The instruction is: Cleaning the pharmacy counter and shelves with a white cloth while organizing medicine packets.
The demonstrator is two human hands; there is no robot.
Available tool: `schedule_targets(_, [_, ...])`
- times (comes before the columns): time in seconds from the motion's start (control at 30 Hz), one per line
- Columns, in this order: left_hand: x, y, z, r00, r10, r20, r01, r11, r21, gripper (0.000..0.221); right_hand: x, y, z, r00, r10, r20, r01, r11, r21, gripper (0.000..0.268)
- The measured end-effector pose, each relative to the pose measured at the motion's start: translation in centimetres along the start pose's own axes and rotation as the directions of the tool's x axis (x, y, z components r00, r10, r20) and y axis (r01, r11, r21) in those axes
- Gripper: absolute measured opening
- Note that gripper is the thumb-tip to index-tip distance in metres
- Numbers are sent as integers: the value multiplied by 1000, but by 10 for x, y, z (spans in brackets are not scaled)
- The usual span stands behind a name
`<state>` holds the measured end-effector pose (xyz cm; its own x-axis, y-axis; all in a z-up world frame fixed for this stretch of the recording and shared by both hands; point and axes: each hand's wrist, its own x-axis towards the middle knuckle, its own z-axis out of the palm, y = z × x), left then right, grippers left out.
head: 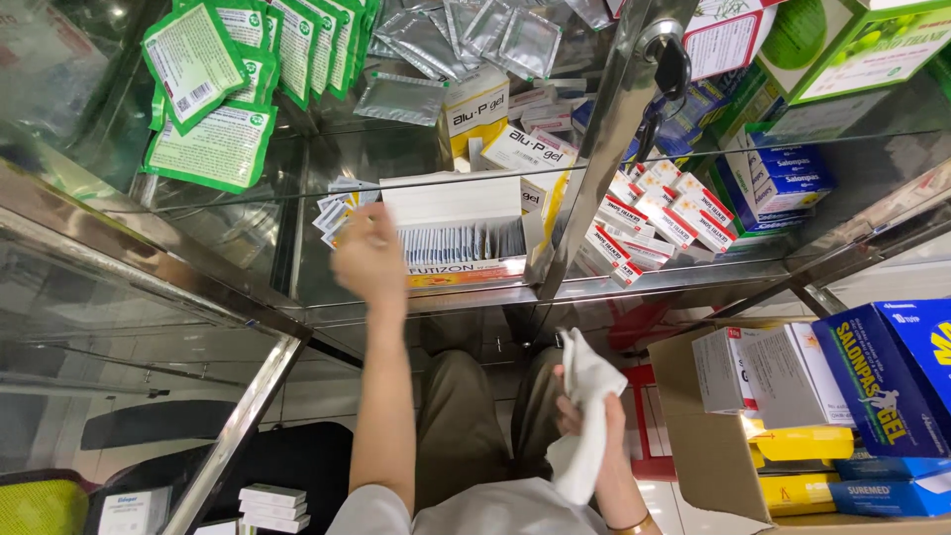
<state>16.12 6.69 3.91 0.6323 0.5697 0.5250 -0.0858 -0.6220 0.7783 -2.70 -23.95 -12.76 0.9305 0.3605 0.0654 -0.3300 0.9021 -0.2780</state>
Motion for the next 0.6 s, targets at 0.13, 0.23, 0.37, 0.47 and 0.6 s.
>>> schedule_targets(0.13, [24, -57, -22, 960, -279, 13, 272, 945, 183, 25, 9, 8, 9, 988, 74, 133, -128, 874, 468, 63])
schedule_targets(0.23, [24, -112, -12, 939, -344, -13, 320, 859, 399, 37, 5, 20, 13, 997, 50, 59, -73, 849, 523, 61])
schedule_targets(0.37, [18, -127, 0, 893, -449, 19, 350, 722, 597, 64, 4, 32, 14, 988, 122, 91, -150, 878, 455, 58])
schedule_targets(0.47, [20, -125, 8, 883, -469, 9, 357, 684, 637, 71, 8, 35, 47, 978, 206, 25, -201, 912, 358, 59])
schedule_targets(0.6, [22, -132, 12, 880, -475, 18, 362, 694, 622, 66, 8, 40, 62, 980, 197, 41, -200, 934, 296, 62])
